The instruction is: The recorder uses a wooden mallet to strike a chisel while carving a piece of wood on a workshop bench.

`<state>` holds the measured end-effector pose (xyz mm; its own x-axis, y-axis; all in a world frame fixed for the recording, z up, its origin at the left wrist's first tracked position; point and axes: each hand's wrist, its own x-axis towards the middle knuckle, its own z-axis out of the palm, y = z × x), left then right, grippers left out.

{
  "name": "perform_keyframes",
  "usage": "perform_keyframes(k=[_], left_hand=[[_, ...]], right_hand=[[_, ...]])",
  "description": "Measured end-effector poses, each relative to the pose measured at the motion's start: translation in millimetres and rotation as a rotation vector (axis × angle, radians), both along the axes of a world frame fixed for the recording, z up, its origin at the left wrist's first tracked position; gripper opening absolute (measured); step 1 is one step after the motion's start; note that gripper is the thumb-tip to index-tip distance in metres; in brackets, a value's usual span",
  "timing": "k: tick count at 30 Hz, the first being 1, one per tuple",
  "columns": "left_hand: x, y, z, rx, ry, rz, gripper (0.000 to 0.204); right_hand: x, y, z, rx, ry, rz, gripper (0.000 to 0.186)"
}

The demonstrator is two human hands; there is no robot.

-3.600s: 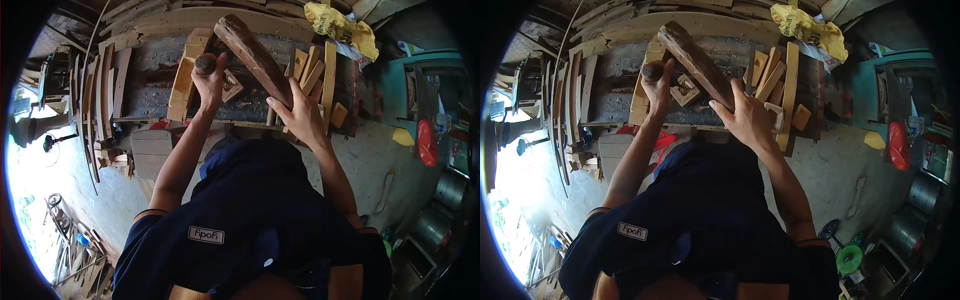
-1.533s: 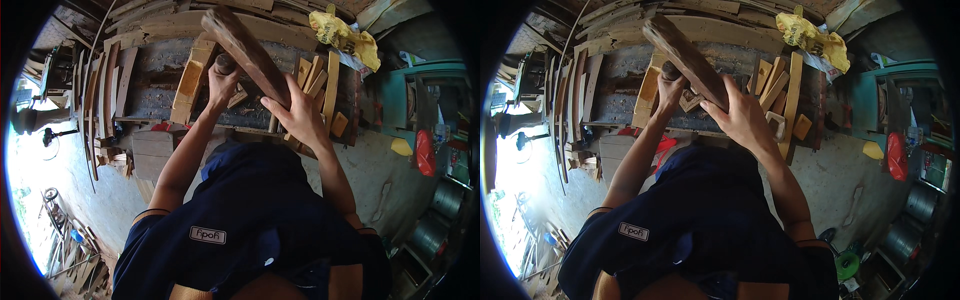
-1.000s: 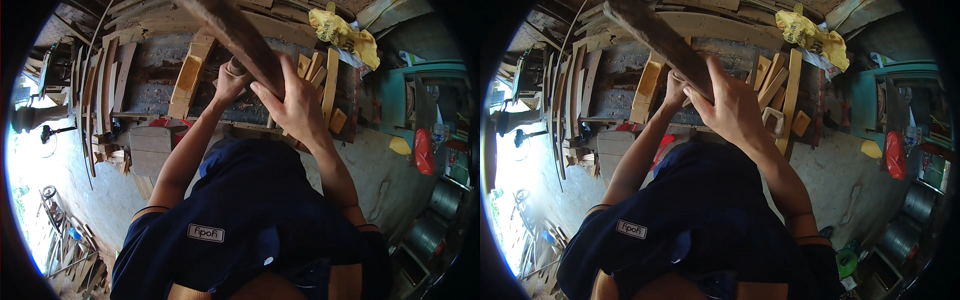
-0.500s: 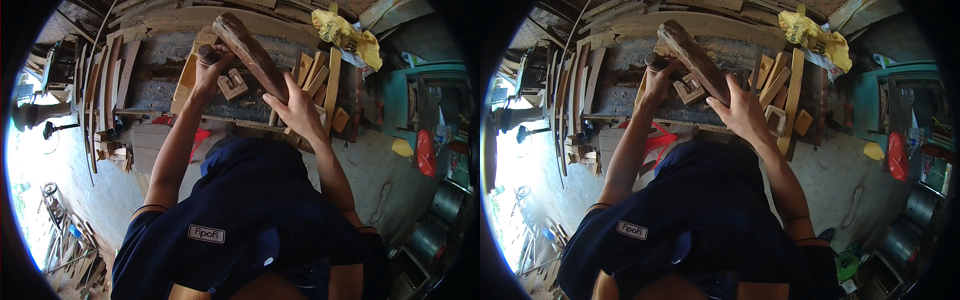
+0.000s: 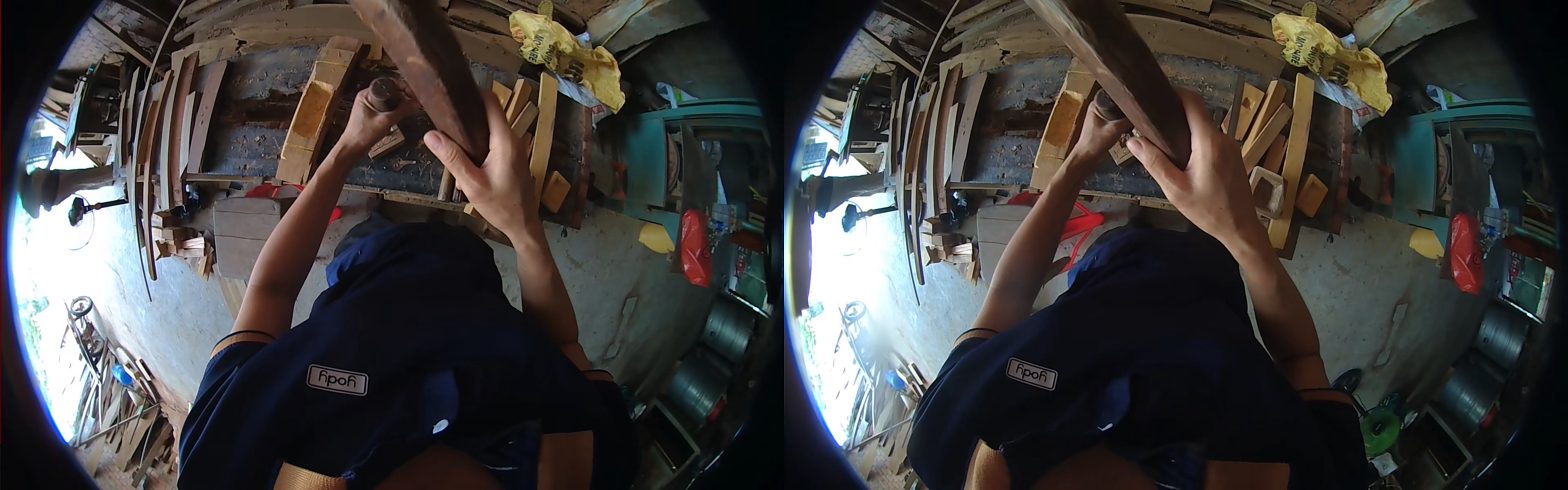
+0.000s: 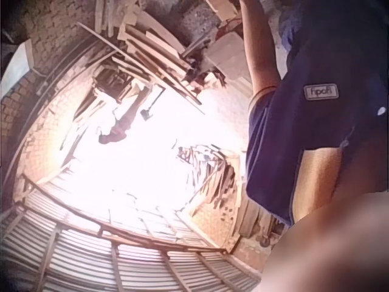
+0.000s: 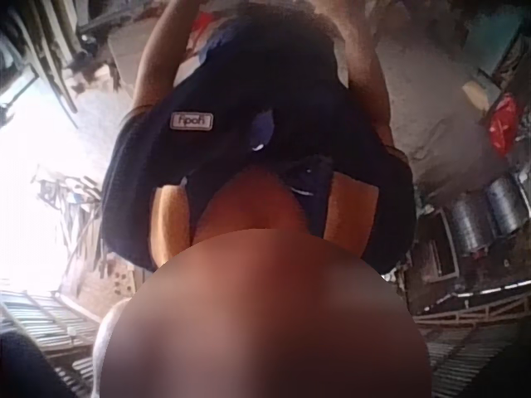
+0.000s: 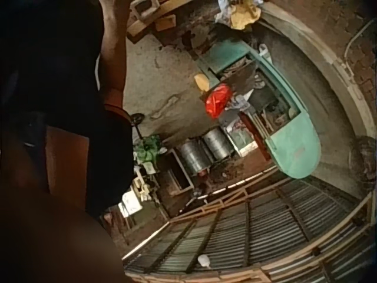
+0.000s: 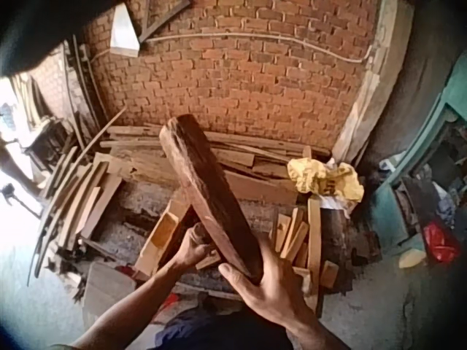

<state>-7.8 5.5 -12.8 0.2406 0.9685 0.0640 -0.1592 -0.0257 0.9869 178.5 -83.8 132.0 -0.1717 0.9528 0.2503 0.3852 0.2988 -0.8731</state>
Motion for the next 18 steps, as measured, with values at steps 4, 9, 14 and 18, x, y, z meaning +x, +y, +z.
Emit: perform_keyframes(k=[4,9,14,18], left_hand=[[4,-9,-3,0.007,-0.026,-0.068,0.019],[-9,-12,-16,0.031,0.004,-0.07,0.022],[-30,6,15,-0.059,-0.082,0.034,0.022],[-41,10,36,-0.074,0.184,-0.033,0.025]], right_hand=[[-6,4,-5,0.065,-0.142,-0.021,0.053],[6,5,-43,-0.125,-0.394,0.083,0.06],[6,5,-46,-0.133,-0.271,0.04,0.06],[10,0,-46,-0.125,-0.213,0.008,0.057]])
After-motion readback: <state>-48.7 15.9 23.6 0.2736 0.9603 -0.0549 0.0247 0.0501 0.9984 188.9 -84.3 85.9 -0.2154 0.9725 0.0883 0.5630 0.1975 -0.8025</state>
